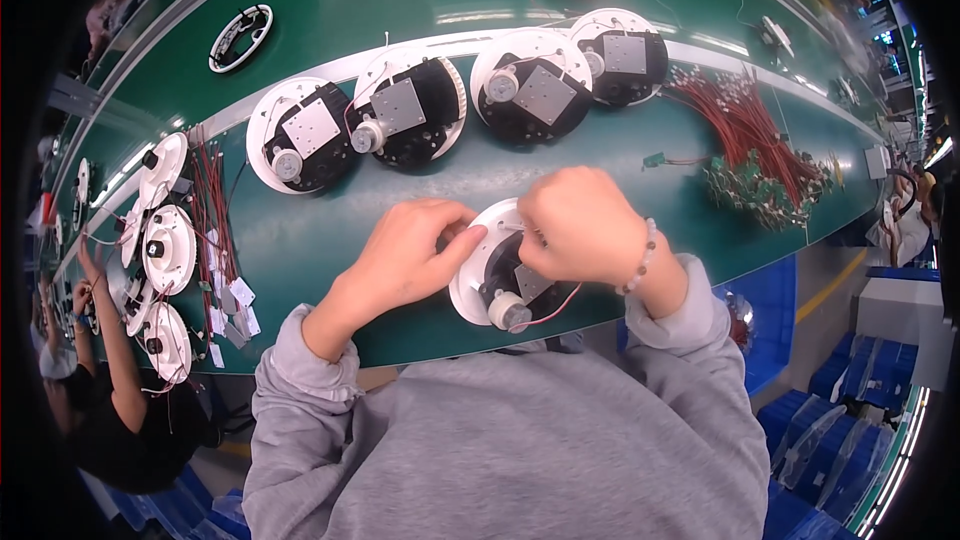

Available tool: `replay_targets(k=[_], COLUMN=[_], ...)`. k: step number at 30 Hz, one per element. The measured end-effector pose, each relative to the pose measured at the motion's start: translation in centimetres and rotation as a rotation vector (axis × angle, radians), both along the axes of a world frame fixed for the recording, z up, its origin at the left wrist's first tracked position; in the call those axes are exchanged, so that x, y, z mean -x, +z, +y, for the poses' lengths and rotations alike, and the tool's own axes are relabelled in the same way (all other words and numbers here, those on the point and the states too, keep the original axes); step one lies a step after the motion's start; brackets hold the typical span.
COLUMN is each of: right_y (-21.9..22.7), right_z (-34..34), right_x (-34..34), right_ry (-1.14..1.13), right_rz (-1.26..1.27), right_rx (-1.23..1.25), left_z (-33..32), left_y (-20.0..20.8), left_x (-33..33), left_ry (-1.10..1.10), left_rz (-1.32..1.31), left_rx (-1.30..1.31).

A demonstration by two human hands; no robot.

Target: Manually assemble plastic components and internal wiring for electronic devices on a production line.

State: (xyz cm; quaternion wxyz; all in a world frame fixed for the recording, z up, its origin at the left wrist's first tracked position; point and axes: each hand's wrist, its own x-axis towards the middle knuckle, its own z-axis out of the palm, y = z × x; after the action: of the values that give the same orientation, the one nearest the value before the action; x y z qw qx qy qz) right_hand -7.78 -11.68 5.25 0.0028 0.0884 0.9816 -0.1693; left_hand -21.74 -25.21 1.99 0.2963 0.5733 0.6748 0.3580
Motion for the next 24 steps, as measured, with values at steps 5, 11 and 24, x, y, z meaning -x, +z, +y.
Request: replay_targets(k=[5, 11, 24], right_y=[0.0, -0.6, -1.9], right_z=[-1.7, -1.5, 1.2], right_x=[0.8, 0.3, -0.8], right_ry=[0.013, 0.058, -0.005], right_rz=[0.083, 0.137, 0.209], right_rx=[-0.048, 0.034, 0.217], left_z=[0.2, 1.1, 3.4], left_y=[-0.1, -0.6, -0.7], left_x=[-0.4, -0.6, 1.3], left_ry=[0.062, 0.138, -0.091], left_rz=[-0.019, -0.182, -0.036], left_rx=[0.029, 0.190, 0.271])
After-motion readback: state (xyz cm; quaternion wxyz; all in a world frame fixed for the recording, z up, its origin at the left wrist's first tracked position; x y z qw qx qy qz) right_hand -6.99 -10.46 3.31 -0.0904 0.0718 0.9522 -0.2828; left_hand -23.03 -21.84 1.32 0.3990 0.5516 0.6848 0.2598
